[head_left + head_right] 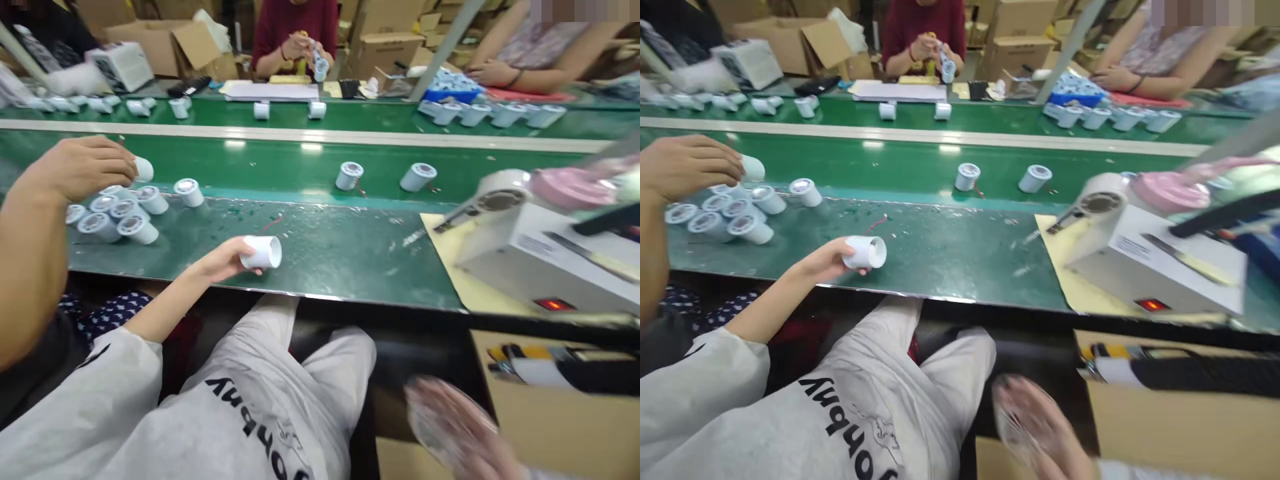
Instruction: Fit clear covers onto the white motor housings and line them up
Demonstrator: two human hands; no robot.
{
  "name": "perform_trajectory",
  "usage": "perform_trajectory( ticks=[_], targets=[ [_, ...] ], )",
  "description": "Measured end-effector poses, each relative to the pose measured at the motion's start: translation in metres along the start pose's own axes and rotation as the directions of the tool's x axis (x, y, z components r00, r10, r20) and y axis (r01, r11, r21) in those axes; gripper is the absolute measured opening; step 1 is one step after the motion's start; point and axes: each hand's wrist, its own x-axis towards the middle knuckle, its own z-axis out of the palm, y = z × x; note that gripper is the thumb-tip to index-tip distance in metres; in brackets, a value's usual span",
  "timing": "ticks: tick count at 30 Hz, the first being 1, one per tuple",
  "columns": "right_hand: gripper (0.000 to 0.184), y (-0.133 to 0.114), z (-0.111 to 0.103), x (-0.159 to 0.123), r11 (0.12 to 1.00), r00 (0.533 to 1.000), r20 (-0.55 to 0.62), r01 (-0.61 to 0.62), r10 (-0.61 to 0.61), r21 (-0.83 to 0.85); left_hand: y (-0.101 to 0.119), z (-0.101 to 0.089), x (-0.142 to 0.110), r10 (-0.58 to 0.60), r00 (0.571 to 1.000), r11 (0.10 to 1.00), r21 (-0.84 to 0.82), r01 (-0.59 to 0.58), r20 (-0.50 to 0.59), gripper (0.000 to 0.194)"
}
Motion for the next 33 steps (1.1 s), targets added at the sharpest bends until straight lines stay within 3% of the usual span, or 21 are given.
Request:
perform_trajectory(
  ticks=[1, 2, 4, 6, 8, 9, 11, 13, 15, 18, 21, 24, 27, 29, 33],
  targets=[
    [0.040, -0.008, 0.012, 0.000, 0.991, 0.997, 0.005, 0.079, -0.079, -0.104, 0.002, 0.022, 0.001, -0.019, 0.975, 0.986, -0.156, 0.055, 0.221, 0.051],
    [0.039, -0.017, 0.026, 0.002, 0.956, 0.984, 0.020, 0.174, -0.174, -0.238, 0.003, 0.044, 0.003, -0.032, 0.901, 0.947, -0.276, 0.166, 0.433, 0.049],
    [0.040, -0.033, 0.051, 0.013, 0.788, 0.935, 0.079, 0.335, -0.346, -0.517, 0.006, 0.085, 0.006, -0.067, 0.675, 0.861, -0.299, 0.411, 0.735, 0.050],
    [0.040, -0.042, 0.067, 0.025, 0.635, 0.911, 0.089, 0.348, -0.402, -0.689, 0.008, 0.119, 0.005, -0.134, 0.511, 0.875, -0.140, 0.463, 0.849, 0.055],
    [0.040, -0.044, 0.073, 0.030, 0.559, 0.933, 0.063, 0.266, -0.355, -0.786, 0.011, 0.141, 0.001, -0.144, 0.422, 0.946, 0.000, 0.323, 0.895, 0.053],
    [0.040, -0.043, 0.072, 0.030, 0.556, 0.950, 0.047, 0.219, -0.307, -0.802, 0.014, 0.147, -0.001, -0.113, 0.408, 0.980, 0.034, 0.195, 0.906, 0.049],
    [0.037, -0.040, 0.068, 0.024, 0.593, 0.976, 0.022, 0.151, -0.219, -0.791, 0.018, 0.153, -0.003, 0.010, 0.429, 0.990, 0.051, -0.131, 0.903, 0.037],
    [0.030, -0.038, 0.064, 0.017, 0.633, 0.978, 0.005, 0.140, -0.209, -0.762, 0.023, 0.153, -0.004, 0.165, 0.487, 0.896, 0.076, -0.438, 0.857, 0.028],
    [0.029, -0.037, 0.062, 0.012, 0.630, 0.963, -0.020, 0.159, -0.268, -0.760, 0.025, 0.151, -0.005, 0.254, 0.521, 0.787, 0.139, -0.602, 0.815, 0.026],
    [0.041, -0.038, 0.064, 0.011, 0.593, 0.959, -0.037, 0.143, -0.281, -0.792, 0.026, 0.151, -0.008, 0.260, 0.503, 0.730, 0.173, -0.661, 0.825, 0.027],
    [0.041, -0.035, 0.068, 0.015, 0.623, 0.988, 0.000, 0.098, -0.156, -0.776, 0.025, 0.151, -0.014, 0.323, 0.506, 0.694, 0.163, -0.701, 0.800, 0.024],
    [0.022, -0.033, 0.068, 0.017, 0.791, 0.998, 0.032, 0.059, -0.050, -0.609, 0.021, 0.150, -0.016, 0.423, 0.553, 0.703, 0.124, -0.700, 0.718, 0.030],
    [0.005, -0.036, 0.065, 0.016, 0.942, 1.000, 0.004, -0.014, 0.016, -0.336, 0.013, 0.149, -0.012, 0.502, 0.555, 0.736, 0.011, -0.677, 0.663, 0.062],
    [0.016, -0.039, 0.064, 0.015, 0.978, 0.997, -0.060, -0.051, 0.040, -0.200, 0.006, 0.149, -0.007, 0.537, 0.529, 0.726, -0.041, -0.686, 0.657, 0.072],
    [0.023, -0.042, 0.064, 0.013, 0.991, 0.978, -0.169, -0.129, 0.124, -0.020, -0.008, 0.152, 0.001, 0.589, 0.417, 0.684, -0.151, -0.714, 0.692, 0.063]
  ],
)
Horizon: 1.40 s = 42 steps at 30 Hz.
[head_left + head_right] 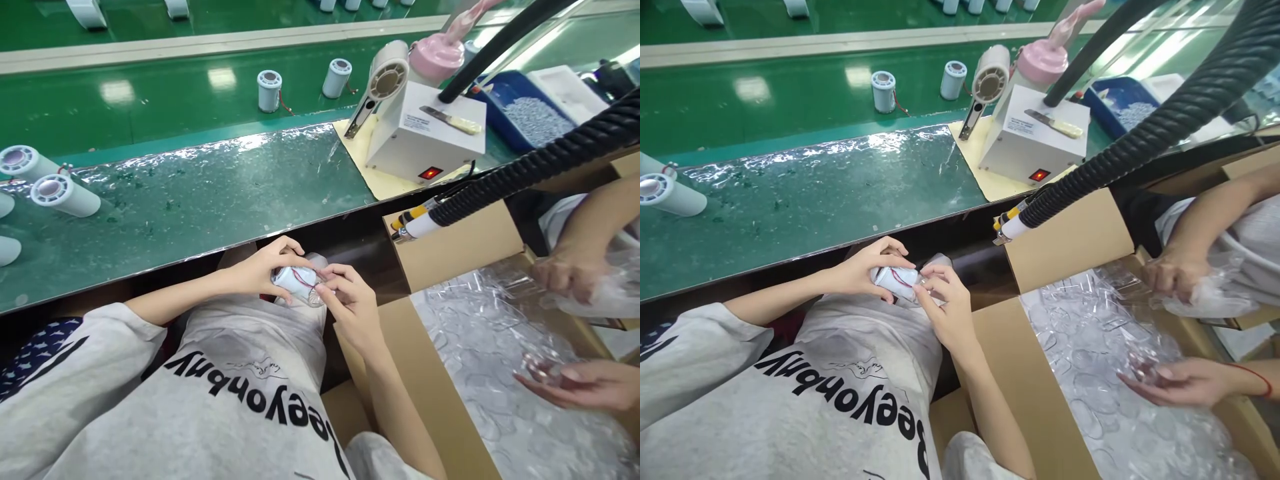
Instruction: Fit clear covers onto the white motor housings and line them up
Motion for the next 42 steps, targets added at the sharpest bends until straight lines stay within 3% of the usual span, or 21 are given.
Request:
perform_trajectory(
  ticks=[3, 6, 9, 11, 14, 17, 21, 29, 42],
  targets=[
    [0.026, 0.003, 0.002, 0.000, 0.983, 0.995, -0.039, -0.084, 0.091, 0.160, -0.004, 0.002, 0.000, 0.039, 0.996, 0.995, -0.095, -0.031, 0.080, 0.063],
    [0.029, 0.008, 0.004, 0.000, 0.926, 0.982, -0.087, -0.128, 0.170, 0.355, 0.001, 0.002, 0.000, 0.023, 0.989, 0.978, -0.210, 0.009, 0.149, 0.067],
    [0.027, 0.012, 0.002, -0.001, 0.895, 0.988, -0.089, -0.078, 0.129, 0.440, 0.006, 0.005, -0.002, -0.056, 0.987, 0.931, -0.349, 0.106, 0.150, 0.068],
    [0.013, 0.014, 0.000, -0.003, 0.939, 0.999, -0.044, 0.027, -0.012, 0.344, 0.007, 0.007, -0.005, -0.110, 0.986, 0.872, -0.465, 0.156, 0.126, 0.069],
    [0.034, 0.016, -0.003, -0.008, 0.974, 0.977, 0.026, 0.211, -0.213, 0.082, 0.007, 0.010, -0.008, -0.147, 0.982, 0.786, -0.589, 0.189, 0.120, 0.067],
    [0.037, 0.020, -0.004, -0.013, 0.962, 0.962, 0.027, 0.273, -0.273, -0.009, 0.008, 0.009, -0.009, -0.143, 0.979, 0.776, -0.598, 0.201, 0.144, 0.070],
    [0.039, 0.022, -0.006, -0.017, 0.980, 0.980, 0.046, 0.190, -0.193, 0.062, 0.014, 0.003, -0.008, -0.092, 0.983, 0.839, -0.519, 0.161, 0.157, 0.078],
    [0.039, 0.010, -0.009, -0.018, 0.971, 0.996, 0.084, 0.013, -0.034, 0.241, 0.021, -0.002, -0.008, 0.007, 0.991, 0.902, -0.427, 0.053, 0.137, 0.073],
    [0.041, 0.006, -0.008, -0.017, 0.868, 0.973, 0.156, -0.225, 0.173, 0.443, 0.024, -0.001, -0.008, 0.003, 0.985, 0.921, -0.385, 0.065, 0.172, 0.072]
  ],
)
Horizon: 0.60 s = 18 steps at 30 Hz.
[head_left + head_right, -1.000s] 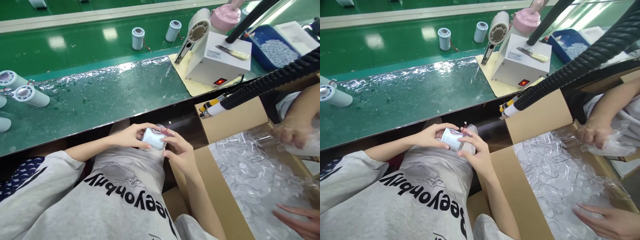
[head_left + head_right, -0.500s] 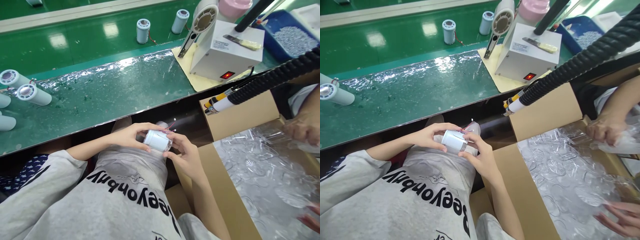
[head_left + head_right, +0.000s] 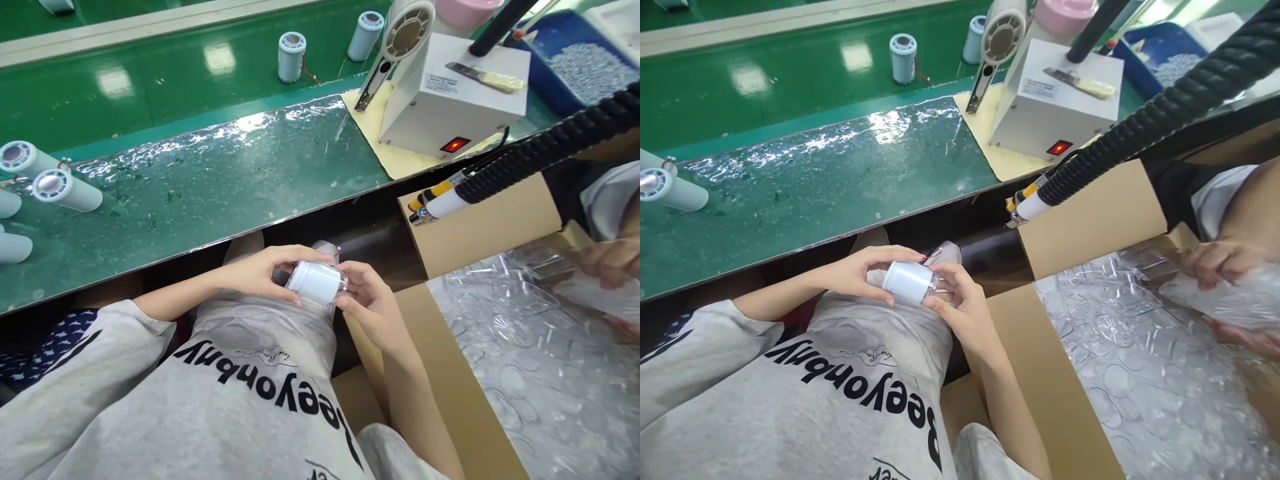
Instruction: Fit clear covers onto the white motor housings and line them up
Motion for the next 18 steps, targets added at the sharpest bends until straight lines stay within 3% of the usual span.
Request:
perform_trajectory(
  ticks=[7, 13, 18],
  targets=[
    [0.039, -0.001, 0.007, 0.006, 0.991, 0.998, 0.002, -0.064, 0.065, 0.117, 0.001, 0.000, -0.002, 0.021, 1.000, 0.999, 0.033, -0.021, 0.003, 0.071],
    [0.056, 0.008, 0.008, 0.006, 0.954, 0.968, -0.001, -0.245, 0.249, 0.173, 0.000, 0.000, -0.003, 0.026, 1.000, 0.998, 0.052, -0.026, 0.000, 0.069],
    [0.064, 0.012, 0.009, 0.007, 0.921, 0.946, 0.054, -0.325, 0.321, 0.215, -0.001, 0.000, -0.004, 0.034, 0.999, 0.996, 0.082, -0.034, 0.007, 0.071]
  ],
)
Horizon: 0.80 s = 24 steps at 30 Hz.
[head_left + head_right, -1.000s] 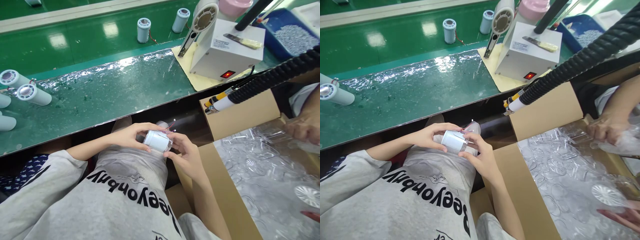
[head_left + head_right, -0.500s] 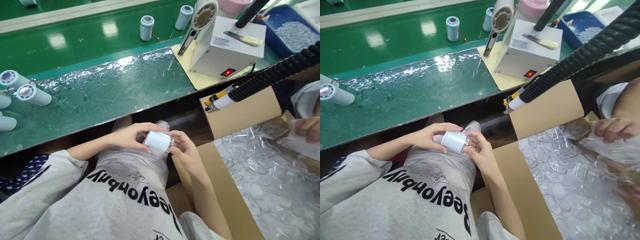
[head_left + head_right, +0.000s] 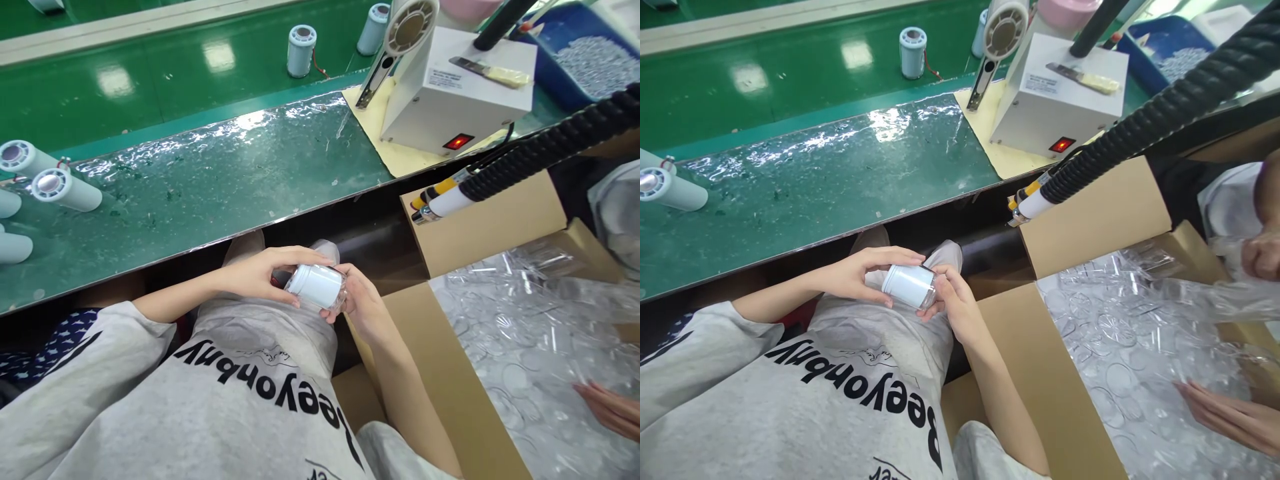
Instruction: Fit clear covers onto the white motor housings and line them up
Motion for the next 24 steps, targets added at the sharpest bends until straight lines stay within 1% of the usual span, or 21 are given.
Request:
perform_trajectory(
  ticks=[3, 6, 9, 11, 14, 16, 18, 21, 24],
  targets=[
    [0.068, -0.001, 0.005, 0.001, 0.999, 0.999, 0.003, -0.033, 0.033, 0.038, 0.002, 0.000, 0.000, -0.009, 1.000, 1.000, -0.020, 0.009, -0.006, 0.070],
    [0.069, -0.003, 0.010, 0.003, 0.996, 0.998, 0.014, -0.060, 0.059, 0.067, 0.002, 0.001, -0.001, -0.035, 0.999, 0.996, -0.083, 0.035, -0.008, 0.072],
    [0.065, 0.000, 0.008, 0.005, 0.992, 0.997, 0.022, -0.070, 0.068, 0.109, -0.004, 0.001, 0.002, -0.092, 0.996, 0.973, -0.216, 0.086, -0.015, 0.079],
    [0.060, 0.004, 0.003, 0.009, 0.988, 0.999, 0.010, -0.054, 0.054, 0.145, -0.013, 0.001, 0.011, -0.132, 0.991, 0.941, -0.316, 0.119, -0.018, 0.086],
    [0.052, 0.011, -0.008, 0.019, 0.976, 0.998, -0.057, -0.023, 0.036, 0.215, -0.029, 0.000, 0.038, -0.185, 0.983, 0.896, -0.411, 0.168, -0.001, 0.094],
    [0.050, 0.013, -0.018, 0.027, 0.960, 0.988, -0.147, -0.004, 0.047, 0.282, -0.039, -0.002, 0.065, -0.208, 0.978, 0.878, -0.438, 0.193, 0.013, 0.094],
    [0.052, 0.012, -0.029, 0.035, 0.938, 0.967, -0.249, 0.039, 0.051, 0.343, -0.046, -0.003, 0.094, -0.215, 0.976, 0.873, -0.443, 0.202, 0.023, 0.091],
    [0.052, 0.007, -0.046, 0.045, 0.916, 0.934, -0.356, 0.140, 0.003, 0.375, -0.049, -0.005, 0.135, -0.208, 0.977, 0.882, -0.422, 0.209, 0.047, 0.087],
    [0.050, -0.001, -0.061, 0.051, 0.906, 0.920, -0.390, 0.202, -0.044, 0.373, -0.046, -0.006, 0.161, -0.181, 0.980, 0.901, -0.385, 0.199, 0.082, 0.085]
  ],
)
